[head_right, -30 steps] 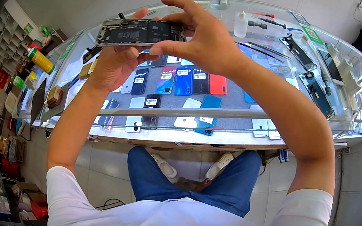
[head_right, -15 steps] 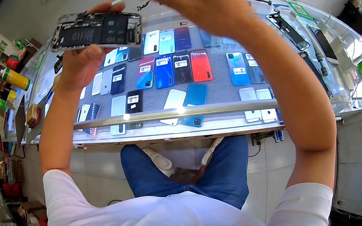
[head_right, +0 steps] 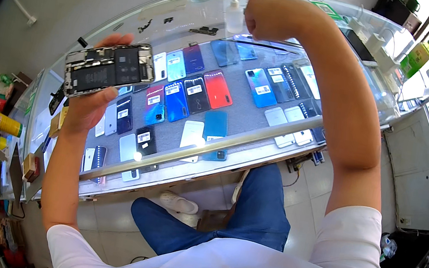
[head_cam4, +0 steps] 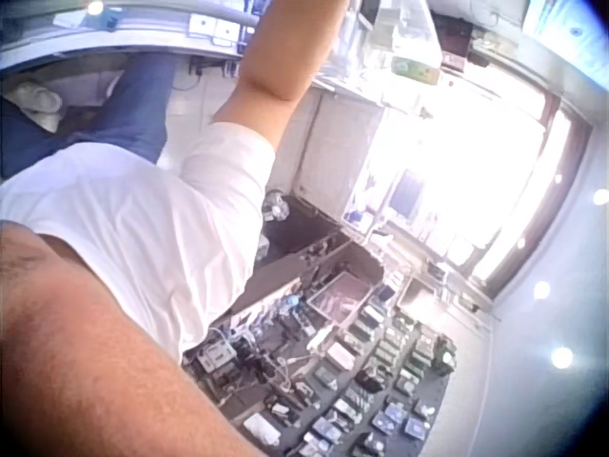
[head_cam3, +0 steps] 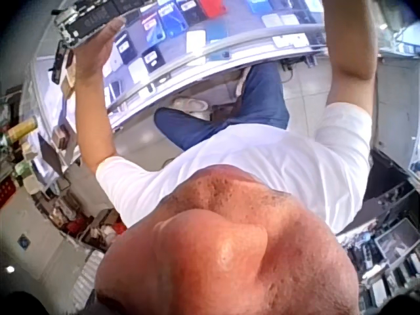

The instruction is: The person removes internal components from a disassembled phone using a screwdriver and a spudger. They apply liquid adhesive from a bottle to the phone frame and use tweezers to position a black strip onto the device.

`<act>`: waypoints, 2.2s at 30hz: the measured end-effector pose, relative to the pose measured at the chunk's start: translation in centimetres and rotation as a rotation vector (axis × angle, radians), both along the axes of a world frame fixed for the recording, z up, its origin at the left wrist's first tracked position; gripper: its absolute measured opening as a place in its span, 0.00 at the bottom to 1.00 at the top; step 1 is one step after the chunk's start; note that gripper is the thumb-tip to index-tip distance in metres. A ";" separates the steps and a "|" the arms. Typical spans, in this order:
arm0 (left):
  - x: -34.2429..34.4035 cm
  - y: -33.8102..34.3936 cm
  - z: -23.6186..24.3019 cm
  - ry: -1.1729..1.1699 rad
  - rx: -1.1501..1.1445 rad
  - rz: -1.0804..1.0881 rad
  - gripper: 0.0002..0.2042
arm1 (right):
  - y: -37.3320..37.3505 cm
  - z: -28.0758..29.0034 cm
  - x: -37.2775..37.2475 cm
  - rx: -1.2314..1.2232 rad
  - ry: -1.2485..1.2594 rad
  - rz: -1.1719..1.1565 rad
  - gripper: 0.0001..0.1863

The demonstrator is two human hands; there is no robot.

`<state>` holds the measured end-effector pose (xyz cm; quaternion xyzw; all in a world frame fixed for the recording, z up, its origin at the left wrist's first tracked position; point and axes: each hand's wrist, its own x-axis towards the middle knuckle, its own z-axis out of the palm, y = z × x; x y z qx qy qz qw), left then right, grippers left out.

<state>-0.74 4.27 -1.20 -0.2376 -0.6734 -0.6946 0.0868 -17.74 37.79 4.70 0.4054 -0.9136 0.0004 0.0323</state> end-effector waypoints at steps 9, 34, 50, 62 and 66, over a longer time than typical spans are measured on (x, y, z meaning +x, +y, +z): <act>0.0 -0.3 -0.1 0.025 -0.046 -0.051 0.43 | -2.5 -1.8 1.4 0.136 0.119 -0.202 0.05; 3.0 4.3 0.2 -0.099 0.014 0.289 0.13 | -9.2 -3.2 10.4 -0.944 -0.159 0.190 0.15; 2.5 4.5 0.0 -0.241 0.007 0.361 0.13 | -10.5 -5.6 9.6 -0.969 -0.225 0.139 0.22; 2.6 4.8 0.0 -0.197 -0.055 0.398 0.12 | -10.8 -5.3 9.6 -0.959 -0.206 0.098 0.22; 2.5 4.8 -0.1 -0.212 -0.023 0.363 0.13 | -10.7 -5.3 9.5 -0.964 -0.208 0.103 0.22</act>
